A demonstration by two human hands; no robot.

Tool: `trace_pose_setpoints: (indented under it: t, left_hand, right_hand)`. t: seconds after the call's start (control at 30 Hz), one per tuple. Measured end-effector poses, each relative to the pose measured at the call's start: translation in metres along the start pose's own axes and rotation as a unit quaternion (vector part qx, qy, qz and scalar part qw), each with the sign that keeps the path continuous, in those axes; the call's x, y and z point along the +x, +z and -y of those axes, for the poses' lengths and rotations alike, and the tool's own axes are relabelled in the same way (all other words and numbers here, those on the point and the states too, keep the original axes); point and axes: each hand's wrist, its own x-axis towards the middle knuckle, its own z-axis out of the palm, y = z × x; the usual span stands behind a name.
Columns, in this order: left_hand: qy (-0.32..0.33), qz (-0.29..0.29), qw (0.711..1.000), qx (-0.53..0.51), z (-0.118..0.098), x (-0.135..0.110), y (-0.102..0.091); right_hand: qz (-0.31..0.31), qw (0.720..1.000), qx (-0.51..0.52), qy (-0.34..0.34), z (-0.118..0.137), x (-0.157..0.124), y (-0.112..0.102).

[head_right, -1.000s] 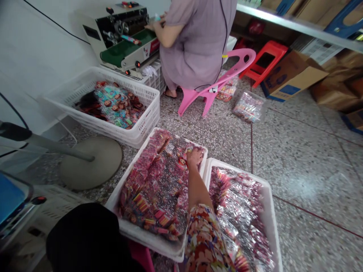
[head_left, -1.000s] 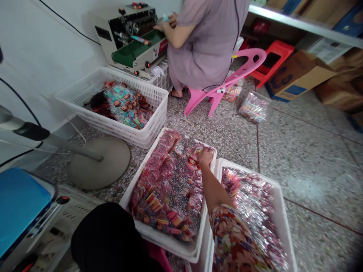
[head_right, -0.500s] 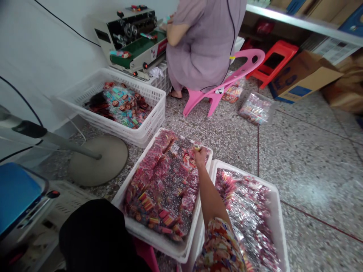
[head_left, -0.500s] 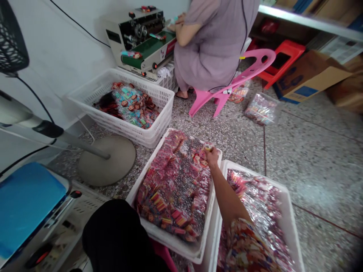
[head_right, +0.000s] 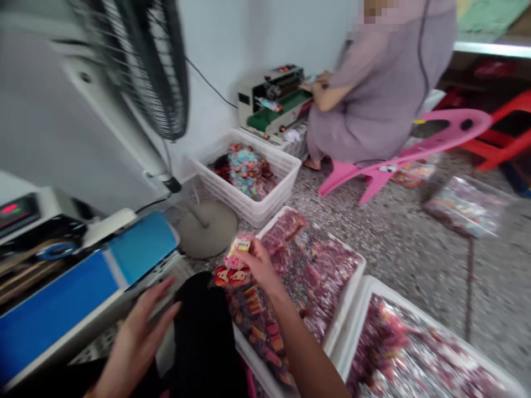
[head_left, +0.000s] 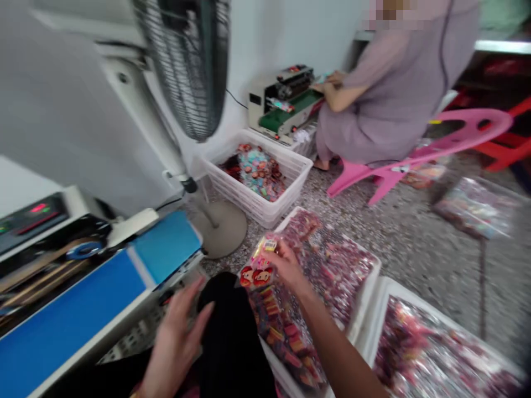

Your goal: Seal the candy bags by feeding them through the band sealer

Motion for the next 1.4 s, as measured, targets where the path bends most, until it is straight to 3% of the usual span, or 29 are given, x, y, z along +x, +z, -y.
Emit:
trace_pose_setpoints:
  t: [0.1, 0.2, 0.33, 0.4, 0.5, 0.6, 0.8, 1.0, 1.17, 1.33, 1.4]
  left_hand:
    - [-0.042, -0.019, 0.994, -0.097, -0.008, 0.030, 0.013]
    - [-0.091, -0.020, 0.974, -0.204, -0.008, 0.054, 0.007]
    - [-0.122, -0.053, 0.928, -0.348, 0.002, 0.060, -0.028]
    - [-0.131, -0.043, 0.914, -0.383, 0.010, 0.060, -0.045]
    - [-0.120, -0.053, 0.915, -0.381, 0.020, 0.062, -0.060]
    - [-0.129, -0.116, 0.927, -0.333, 0.026, 0.064, -0.068]
    - [-0.116, -0.171, 0.934, -0.290, 0.034, 0.066, -0.080]
    - [-0.074, -0.256, 0.946, -0.185, 0.047, 0.069, -0.095]
    - [-0.066, -0.233, 0.946, -0.216, 0.057, 0.071, -0.101]
    - [-0.126, -0.255, 0.923, -0.258, 0.066, 0.076, -0.098]
    - [-0.155, -0.224, 0.922, -0.276, 0.068, 0.079, -0.101]
  right_hand:
    - [0.091, 0.996, -0.008, -0.007, 0.010, -0.010, 0.077]
    - [0.135, 0.990, -0.032, -0.024, 0.010, -0.016, 0.128]
    - [0.137, 0.988, -0.046, -0.045, 0.006, -0.006, 0.158]
    - [0.184, 0.983, -0.008, -0.015, 0.005, 0.001, 0.169]
    - [0.291, 0.955, 0.014, 0.049, 0.002, 0.004, 0.188]
    - [0.282, 0.958, 0.011, 0.048, -0.004, 0.001, 0.208]
    - [0.200, 0.980, -0.016, 0.014, -0.016, 0.012, 0.234]
    - [0.227, 0.972, -0.062, -0.014, -0.014, 0.024, 0.242]
    - [0.240, 0.970, -0.041, -0.002, -0.006, 0.023, 0.249]
    - [0.221, 0.974, -0.049, -0.012, -0.012, 0.029, 0.253]
    - [0.205, 0.977, -0.062, -0.016, -0.016, 0.034, 0.251]
